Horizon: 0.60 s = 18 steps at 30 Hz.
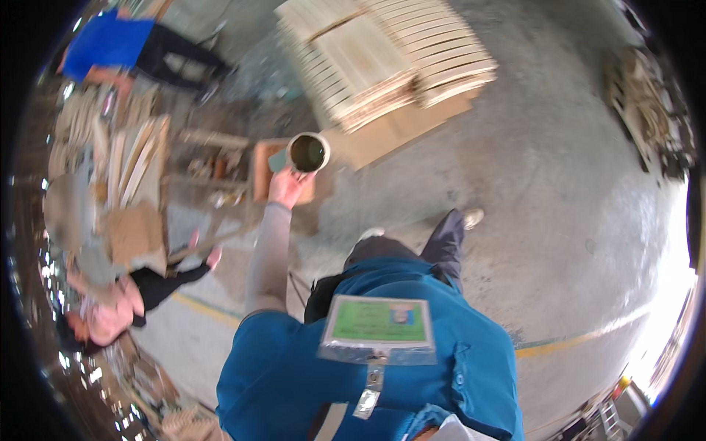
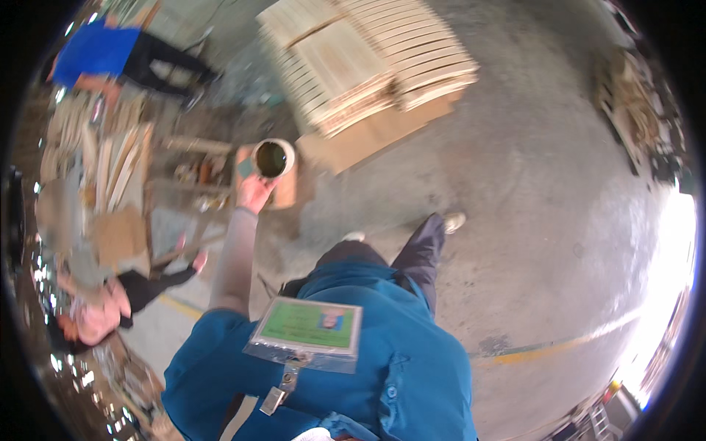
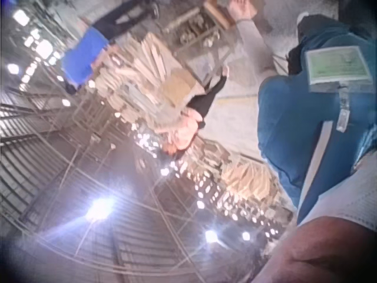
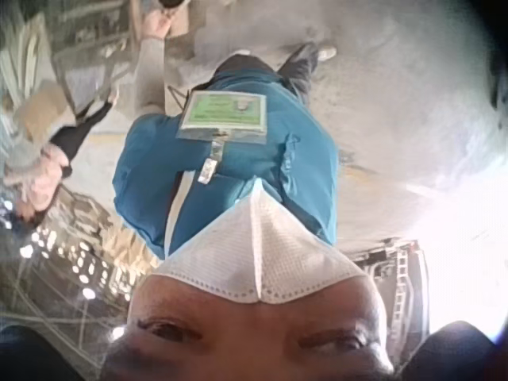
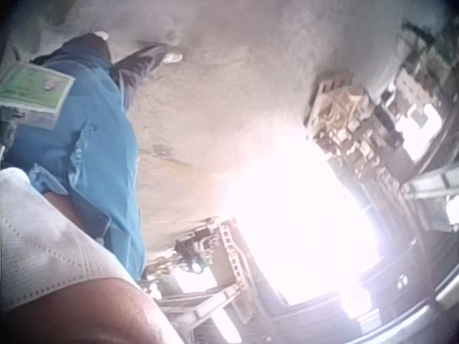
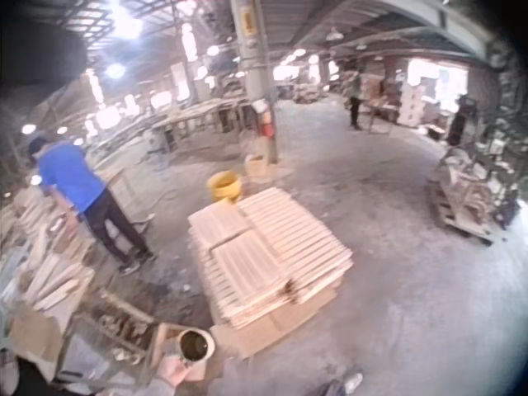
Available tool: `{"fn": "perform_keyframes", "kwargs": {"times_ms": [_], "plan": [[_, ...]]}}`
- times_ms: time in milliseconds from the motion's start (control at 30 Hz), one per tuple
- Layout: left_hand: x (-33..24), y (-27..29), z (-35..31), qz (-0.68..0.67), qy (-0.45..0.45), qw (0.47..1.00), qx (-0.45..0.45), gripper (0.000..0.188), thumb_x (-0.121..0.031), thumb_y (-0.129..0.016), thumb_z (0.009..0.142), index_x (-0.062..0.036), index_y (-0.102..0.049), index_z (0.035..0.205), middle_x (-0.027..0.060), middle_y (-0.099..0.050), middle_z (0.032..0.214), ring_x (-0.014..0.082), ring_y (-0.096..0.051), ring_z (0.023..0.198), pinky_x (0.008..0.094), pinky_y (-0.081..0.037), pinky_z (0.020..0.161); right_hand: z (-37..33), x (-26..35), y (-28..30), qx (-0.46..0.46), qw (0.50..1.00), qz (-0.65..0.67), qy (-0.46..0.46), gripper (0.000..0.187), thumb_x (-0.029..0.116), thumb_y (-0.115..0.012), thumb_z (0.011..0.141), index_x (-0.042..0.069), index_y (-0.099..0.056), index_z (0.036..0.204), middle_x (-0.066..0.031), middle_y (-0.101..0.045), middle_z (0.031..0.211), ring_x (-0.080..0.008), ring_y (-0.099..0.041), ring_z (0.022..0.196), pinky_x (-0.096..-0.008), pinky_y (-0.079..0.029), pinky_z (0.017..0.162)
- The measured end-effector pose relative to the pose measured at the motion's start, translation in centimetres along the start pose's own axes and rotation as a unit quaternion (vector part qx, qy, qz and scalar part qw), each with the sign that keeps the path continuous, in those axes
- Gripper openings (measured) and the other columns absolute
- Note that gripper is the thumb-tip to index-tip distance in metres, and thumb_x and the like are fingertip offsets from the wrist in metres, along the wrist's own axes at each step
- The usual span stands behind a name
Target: The person pours liquids from two bottles into a container, then uses a power drill to mix the contents. After mixing, the person walks through a workshop and applies the mixture to wooden chair parts using a brush.
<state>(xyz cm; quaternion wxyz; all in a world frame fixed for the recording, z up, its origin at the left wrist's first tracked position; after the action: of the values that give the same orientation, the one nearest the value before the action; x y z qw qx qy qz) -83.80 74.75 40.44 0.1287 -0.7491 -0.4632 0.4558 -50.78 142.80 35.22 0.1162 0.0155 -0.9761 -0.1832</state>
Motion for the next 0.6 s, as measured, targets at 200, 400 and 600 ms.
{"fn": "perform_keyframes", "kwargs": {"times_ms": [200,400,600], "plan": [[13.6,-22.0,7.8,0.011,0.077,0.992,0.101,0.033,-0.012,-0.040,0.086,-0.0012,-0.042,0.117,0.0134,-0.049,0.117,0.0265,-0.048,0.107,0.0472,-0.043,0.088,9.1,10.3,11.3,0.001,0.996,0.090,0.000,0.025,0.005,-0.052,0.073,0.000,-0.054,0.098,-0.0115,-0.057,0.063,-0.0197,-0.056,0.049,-0.0300,-0.045,0.042],[27.0,-40.4,12.7,0.007,0.158,0.979,0.132,0.037,-0.010,-0.044,0.080,0.0026,-0.039,0.115,0.0146,-0.049,0.116,0.0283,-0.047,0.109,0.0518,-0.041,0.089,20.2,34.3,25.1,-0.109,0.987,0.041,0.107,0.028,0.005,-0.053,0.074,0.001,-0.054,0.102,-0.0141,-0.059,0.066,-0.0196,-0.057,0.051,-0.0306,-0.046,0.043],[34.0,-54.4,21.7,0.024,0.218,0.960,0.172,0.034,-0.019,-0.036,0.087,-0.0051,-0.044,0.117,0.0120,-0.051,0.116,0.0269,-0.051,0.105,0.0496,-0.043,0.087,27.6,67.8,25.2,-0.061,0.949,0.004,0.310,0.028,0.006,-0.057,0.070,0.002,-0.057,0.098,-0.0112,-0.061,0.063,-0.0169,-0.060,0.050,-0.0280,-0.046,0.045]]}}
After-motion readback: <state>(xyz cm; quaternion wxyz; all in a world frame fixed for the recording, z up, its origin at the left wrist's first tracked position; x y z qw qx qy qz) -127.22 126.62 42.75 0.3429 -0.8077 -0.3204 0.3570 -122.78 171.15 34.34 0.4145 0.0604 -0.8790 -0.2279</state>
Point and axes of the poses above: each hand's wrist, its own z-axis towards the middle knuckle, its own y-axis out of the back of the hand, x = y × z, the point moved 6 cm from there along z, towards the middle knuckle
